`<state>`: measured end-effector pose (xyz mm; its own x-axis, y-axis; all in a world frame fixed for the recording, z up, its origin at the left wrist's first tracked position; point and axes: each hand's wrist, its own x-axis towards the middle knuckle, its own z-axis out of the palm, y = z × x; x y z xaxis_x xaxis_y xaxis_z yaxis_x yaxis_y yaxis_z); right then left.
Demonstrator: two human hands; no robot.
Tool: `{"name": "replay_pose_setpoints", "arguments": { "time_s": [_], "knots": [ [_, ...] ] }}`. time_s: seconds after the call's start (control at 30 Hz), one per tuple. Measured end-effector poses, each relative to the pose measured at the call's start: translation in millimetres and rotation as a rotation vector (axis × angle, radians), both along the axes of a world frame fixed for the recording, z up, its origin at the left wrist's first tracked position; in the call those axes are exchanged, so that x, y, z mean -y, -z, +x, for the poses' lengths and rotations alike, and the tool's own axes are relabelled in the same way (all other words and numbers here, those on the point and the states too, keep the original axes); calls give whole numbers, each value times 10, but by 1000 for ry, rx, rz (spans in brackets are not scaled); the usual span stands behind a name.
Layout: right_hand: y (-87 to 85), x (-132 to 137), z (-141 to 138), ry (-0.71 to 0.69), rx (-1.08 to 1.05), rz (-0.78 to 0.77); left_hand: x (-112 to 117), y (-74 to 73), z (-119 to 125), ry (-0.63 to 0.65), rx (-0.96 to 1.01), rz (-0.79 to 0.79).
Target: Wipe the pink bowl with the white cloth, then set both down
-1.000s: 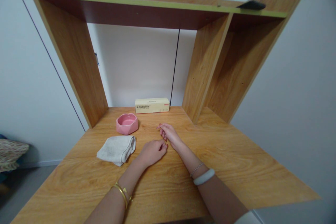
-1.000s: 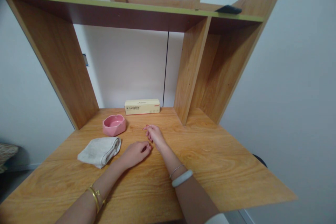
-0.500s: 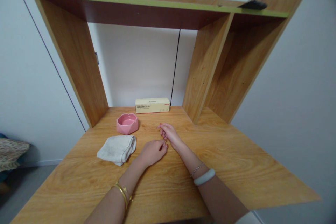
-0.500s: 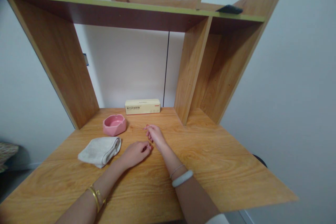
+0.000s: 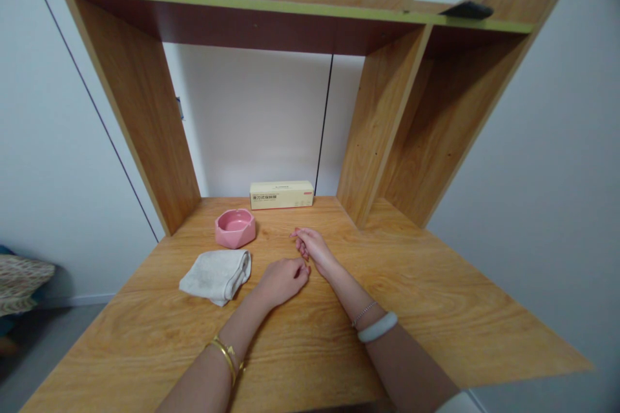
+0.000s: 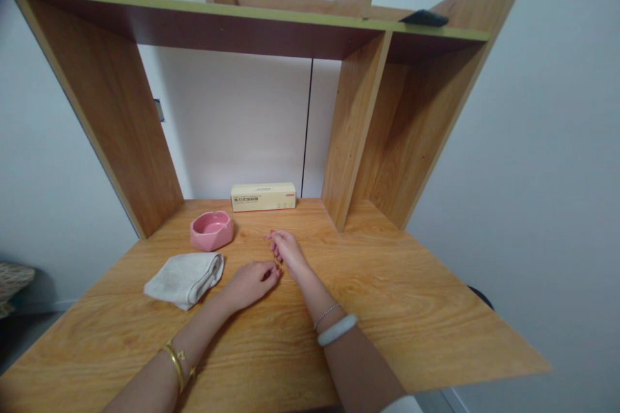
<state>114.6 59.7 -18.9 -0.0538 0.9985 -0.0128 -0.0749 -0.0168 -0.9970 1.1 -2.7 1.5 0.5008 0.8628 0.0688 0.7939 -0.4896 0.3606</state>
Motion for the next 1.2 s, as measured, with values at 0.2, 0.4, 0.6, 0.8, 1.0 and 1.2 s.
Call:
{"name": "replay_pose_setpoints", "arguments": {
  "time_s": [0.2,0.4,0.6,0.8,1.0,1.2],
  "knots": [
    [-2,-1,-1,6,3,-8,-3,1,-2,-1,1,4],
    [-33,6,0,-4,1,-21,-8,11,-2,0,0,-4],
    [-33,10,-6,9,-2,-17,-6,10,-1,0,-5,3],
    [-29,8,-6,2,19,-9,12,-20,3,-10,-10,-20],
    [-10,-1,-7,-6,47,-2,24,-36,6,-17,-6,-25],
    [-11,2,-8,1,58,1,14,-20,6,-10,-1,-15]
  ]
}}
